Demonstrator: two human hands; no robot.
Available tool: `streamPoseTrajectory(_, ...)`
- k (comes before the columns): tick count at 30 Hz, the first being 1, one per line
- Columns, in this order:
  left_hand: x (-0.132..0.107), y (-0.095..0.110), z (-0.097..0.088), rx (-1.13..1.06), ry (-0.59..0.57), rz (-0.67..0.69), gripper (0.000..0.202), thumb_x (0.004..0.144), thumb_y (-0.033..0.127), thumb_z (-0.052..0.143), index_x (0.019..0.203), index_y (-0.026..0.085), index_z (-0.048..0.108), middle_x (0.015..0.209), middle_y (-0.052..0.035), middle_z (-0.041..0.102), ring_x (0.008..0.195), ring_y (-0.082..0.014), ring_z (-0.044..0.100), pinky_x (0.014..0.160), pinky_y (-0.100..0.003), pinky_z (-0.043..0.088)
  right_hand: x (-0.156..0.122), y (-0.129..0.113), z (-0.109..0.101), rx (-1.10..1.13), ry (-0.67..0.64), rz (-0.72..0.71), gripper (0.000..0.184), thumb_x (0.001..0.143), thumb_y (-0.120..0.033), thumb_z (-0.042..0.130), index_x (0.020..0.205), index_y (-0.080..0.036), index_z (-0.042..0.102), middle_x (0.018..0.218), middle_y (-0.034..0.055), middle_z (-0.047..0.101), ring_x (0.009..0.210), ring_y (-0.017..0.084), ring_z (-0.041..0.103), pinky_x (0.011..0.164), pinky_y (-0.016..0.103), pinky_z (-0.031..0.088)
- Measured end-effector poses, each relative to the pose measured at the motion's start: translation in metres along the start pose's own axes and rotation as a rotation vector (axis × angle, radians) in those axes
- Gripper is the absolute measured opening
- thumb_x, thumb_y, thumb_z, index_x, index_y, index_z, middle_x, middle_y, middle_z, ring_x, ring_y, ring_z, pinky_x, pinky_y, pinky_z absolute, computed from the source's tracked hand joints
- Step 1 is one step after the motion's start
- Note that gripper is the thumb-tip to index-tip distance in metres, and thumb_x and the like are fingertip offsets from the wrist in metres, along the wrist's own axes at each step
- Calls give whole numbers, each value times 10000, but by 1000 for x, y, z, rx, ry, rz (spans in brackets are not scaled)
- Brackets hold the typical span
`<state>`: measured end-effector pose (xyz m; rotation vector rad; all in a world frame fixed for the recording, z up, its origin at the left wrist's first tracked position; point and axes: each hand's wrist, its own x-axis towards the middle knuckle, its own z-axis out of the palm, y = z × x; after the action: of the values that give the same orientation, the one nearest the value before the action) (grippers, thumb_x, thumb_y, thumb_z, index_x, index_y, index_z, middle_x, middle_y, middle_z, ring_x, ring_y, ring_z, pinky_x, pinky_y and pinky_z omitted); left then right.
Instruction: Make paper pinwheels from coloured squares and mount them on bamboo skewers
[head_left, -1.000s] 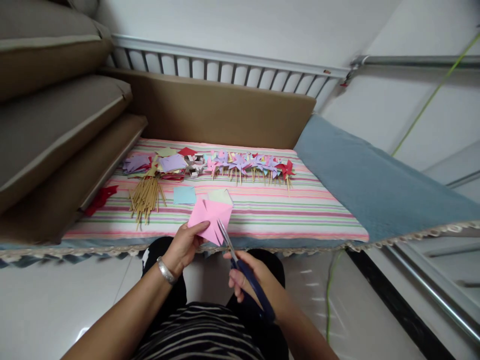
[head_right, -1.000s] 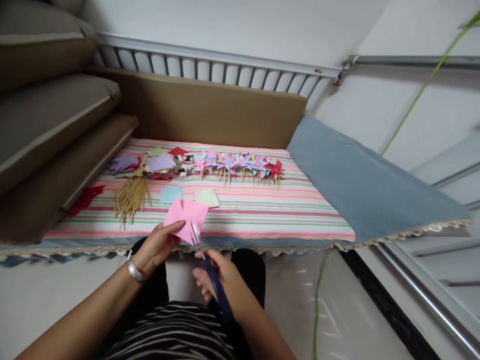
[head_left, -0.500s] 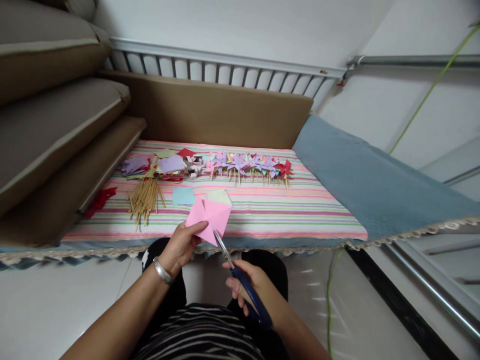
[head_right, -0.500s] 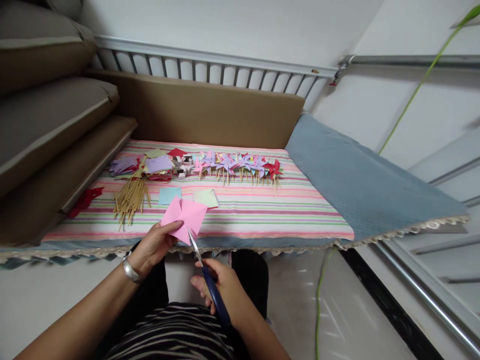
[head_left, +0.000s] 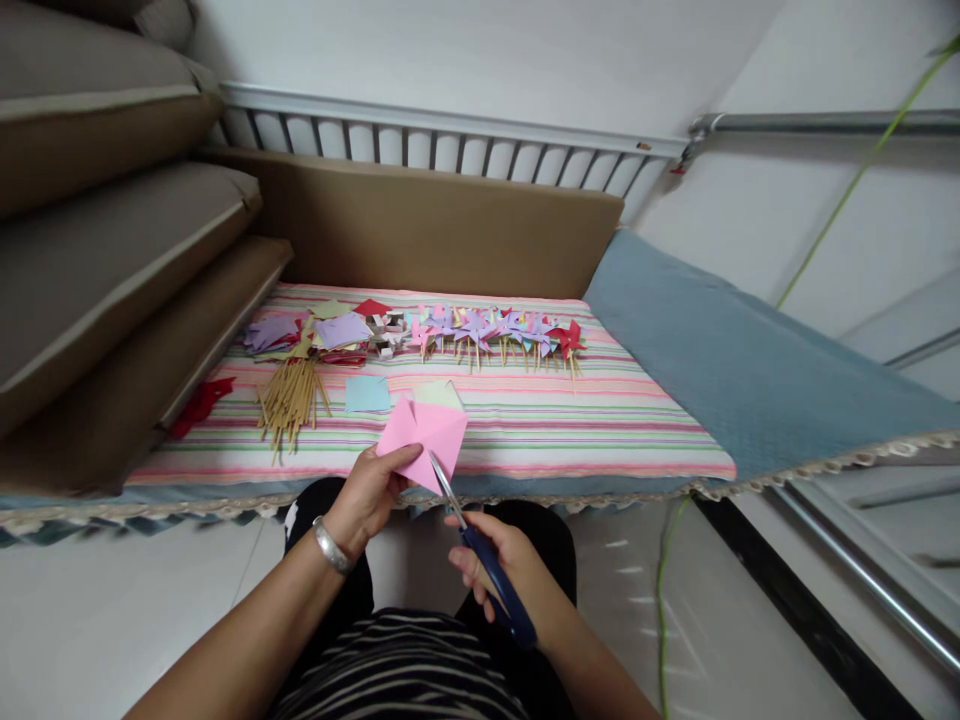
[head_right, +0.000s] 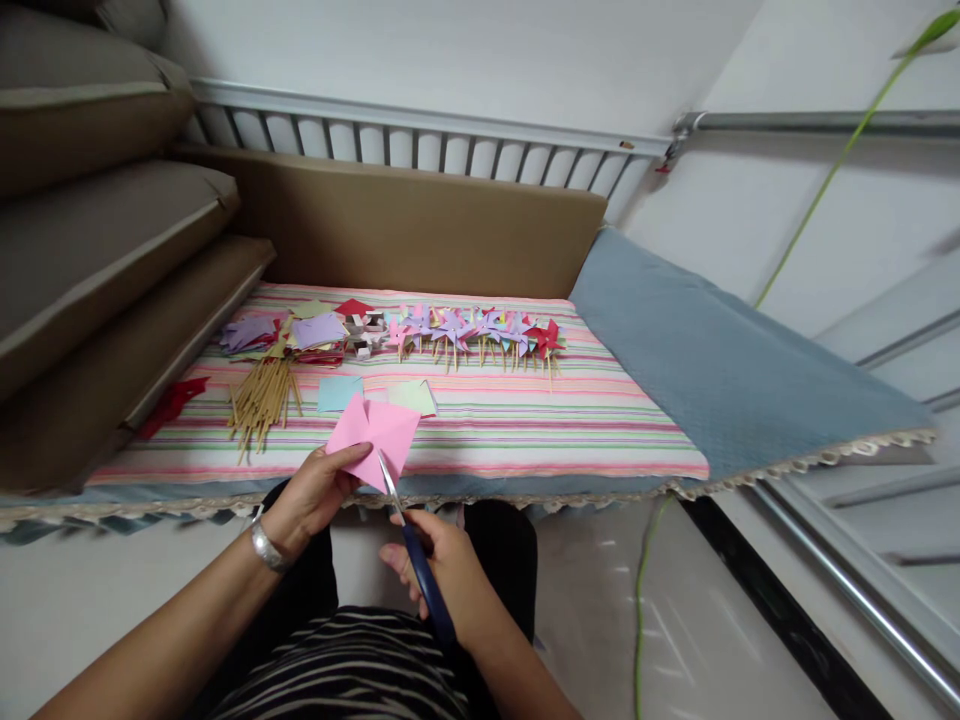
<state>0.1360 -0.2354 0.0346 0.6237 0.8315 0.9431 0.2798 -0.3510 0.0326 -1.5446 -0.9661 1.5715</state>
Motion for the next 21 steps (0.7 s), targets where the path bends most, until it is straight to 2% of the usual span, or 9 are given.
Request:
streamPoseTrajectory(13, 0, -1, 3, -45, 10, 8, 280, 586, 164, 769, 840, 99, 672, 734, -49, 698, 610, -136, 617, 596, -242, 508, -1, -1, 2, -9, 18, -11, 645, 633, -521, 673, 1143, -151, 537, 475, -92, 480, 323, 57, 399, 297, 172, 325)
streamPoseTrajectory(21, 0, 0, 3, -65, 14, 9, 255, 598, 151, 763, 834, 109, 675, 721, -36, 697, 616, -133, 618, 606, -232, 502, -2, 1, 5, -20, 76, -37, 591, 653, -502, 666, 1121, -155, 565, 483, -80, 490, 321, 56, 399, 311, 174, 289)
